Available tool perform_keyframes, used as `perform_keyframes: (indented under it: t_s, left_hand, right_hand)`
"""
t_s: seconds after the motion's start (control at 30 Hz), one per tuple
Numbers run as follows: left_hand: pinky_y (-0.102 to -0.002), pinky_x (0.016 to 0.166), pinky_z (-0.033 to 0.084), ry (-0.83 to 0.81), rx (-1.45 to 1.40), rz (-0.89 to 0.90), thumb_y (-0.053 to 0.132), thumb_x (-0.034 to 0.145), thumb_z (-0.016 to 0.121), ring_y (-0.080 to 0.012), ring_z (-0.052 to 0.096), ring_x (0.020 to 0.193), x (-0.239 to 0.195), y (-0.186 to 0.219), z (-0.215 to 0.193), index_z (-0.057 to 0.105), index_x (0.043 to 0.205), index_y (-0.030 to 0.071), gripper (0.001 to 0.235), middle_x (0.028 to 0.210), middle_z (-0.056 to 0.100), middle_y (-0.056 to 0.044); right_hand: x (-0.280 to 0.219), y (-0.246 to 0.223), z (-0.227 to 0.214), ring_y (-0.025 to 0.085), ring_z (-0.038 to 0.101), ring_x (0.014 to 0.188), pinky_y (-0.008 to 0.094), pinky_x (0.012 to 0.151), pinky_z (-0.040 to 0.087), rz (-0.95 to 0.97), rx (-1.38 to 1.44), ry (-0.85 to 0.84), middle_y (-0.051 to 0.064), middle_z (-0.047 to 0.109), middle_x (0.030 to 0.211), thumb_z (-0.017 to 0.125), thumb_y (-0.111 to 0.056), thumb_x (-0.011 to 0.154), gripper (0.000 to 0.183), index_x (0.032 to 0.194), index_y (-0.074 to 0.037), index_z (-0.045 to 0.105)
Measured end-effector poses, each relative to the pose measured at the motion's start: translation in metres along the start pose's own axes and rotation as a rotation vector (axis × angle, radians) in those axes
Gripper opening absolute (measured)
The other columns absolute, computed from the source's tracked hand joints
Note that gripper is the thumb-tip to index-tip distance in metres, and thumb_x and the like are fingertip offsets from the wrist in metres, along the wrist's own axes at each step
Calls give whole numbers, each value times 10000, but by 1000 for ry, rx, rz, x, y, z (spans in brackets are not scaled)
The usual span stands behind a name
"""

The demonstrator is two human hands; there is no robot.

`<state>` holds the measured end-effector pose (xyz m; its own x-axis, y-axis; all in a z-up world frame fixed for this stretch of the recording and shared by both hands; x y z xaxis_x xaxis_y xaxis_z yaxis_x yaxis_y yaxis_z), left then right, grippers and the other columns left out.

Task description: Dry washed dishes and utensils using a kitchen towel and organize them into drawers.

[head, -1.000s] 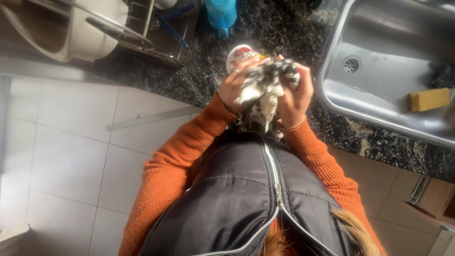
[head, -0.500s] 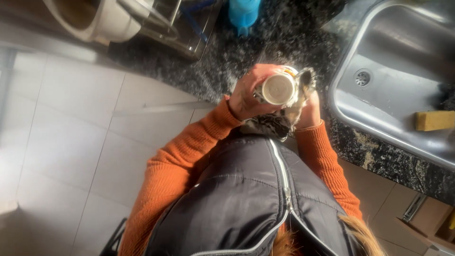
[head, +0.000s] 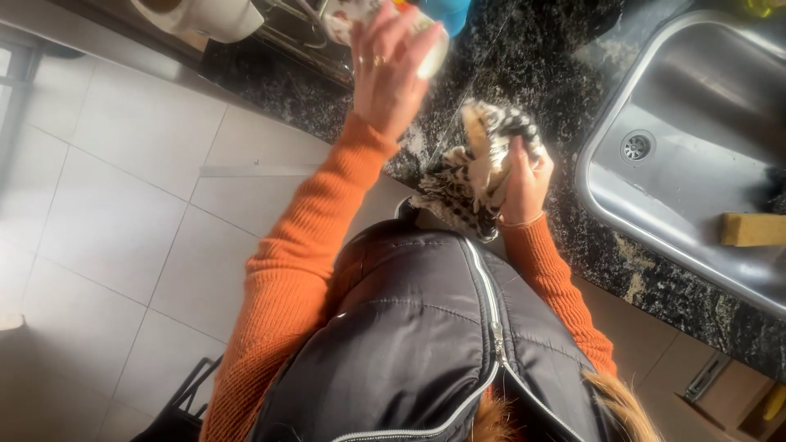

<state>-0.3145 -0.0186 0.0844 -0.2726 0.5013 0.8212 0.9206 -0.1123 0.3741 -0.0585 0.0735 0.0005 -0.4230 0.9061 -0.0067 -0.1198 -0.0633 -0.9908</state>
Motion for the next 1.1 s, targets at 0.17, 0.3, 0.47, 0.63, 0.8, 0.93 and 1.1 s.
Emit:
perform_keyframes:
  t_s: [0.17,0.3,0.47,0.63,0.8,0.93,1.1]
  left_hand:
    - [-726,1173,260,-41,312,-56,126,790,933,-332,442,1360,-12,-60,29,504,1388,270,750,1431,433,-57]
    - [-595,1092,451,-124,508,-285,-27,835,793,-354,486,1335,-19,-94,27,499,1396,211,677,1426,442,-123]
    - [-534,930,554,-261,661,-479,-15,930,668,-420,590,1167,-41,-148,36,501,1344,-23,446,1334,499,-305]
    - [-522,1076,545,-409,763,-546,-32,1024,569,-334,646,1156,-65,-179,46,540,1227,-52,206,1247,590,-217]
    - [-471,935,587,-351,898,-408,23,983,591,-331,661,1140,-53,-146,42,532,1267,9,290,1233,598,-188]
    - [-311,748,626,-444,493,-549,113,1028,610,-226,714,931,-48,-120,50,469,1481,42,480,1403,554,-190]
    - [-334,589,592,-722,614,-792,272,1024,540,-239,703,751,-39,-136,61,428,1399,40,454,1405,527,-227]
  right_hand:
    - [-4,16,-4,64,472,637,228,587,369,14,-2,-24,-36,650,823,654,-169,1024,116,988,-74,709]
    - [-8,21,-6,56,450,632,227,586,346,34,-12,-25,-48,610,786,659,-162,1031,133,919,-93,676]
    - [-10,12,0,59,460,628,233,579,353,29,-15,-40,-48,616,786,658,-169,1013,111,924,-104,671]
    - [-10,24,-8,61,420,506,239,471,328,133,10,9,-48,571,662,696,-191,1012,216,823,-123,616]
    - [-9,30,-12,54,450,456,228,413,344,212,62,53,-44,577,620,711,-200,979,232,792,-135,590]
    - [-8,43,-22,58,458,458,223,422,361,220,60,76,-42,570,618,730,-206,989,228,828,-141,581]
    - [-6,35,-12,84,512,584,244,525,420,146,116,-26,-7,631,787,704,-176,1051,136,978,-78,646]
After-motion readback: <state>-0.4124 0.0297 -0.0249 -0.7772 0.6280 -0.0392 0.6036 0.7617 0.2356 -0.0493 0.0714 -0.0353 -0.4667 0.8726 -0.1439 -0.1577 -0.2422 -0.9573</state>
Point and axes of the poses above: each hand's wrist, its own x-axis towards the middle knuckle, its own z-axis out of the palm, y = z × x, the point moved 9 cm from there along x, towards the middle knuckle
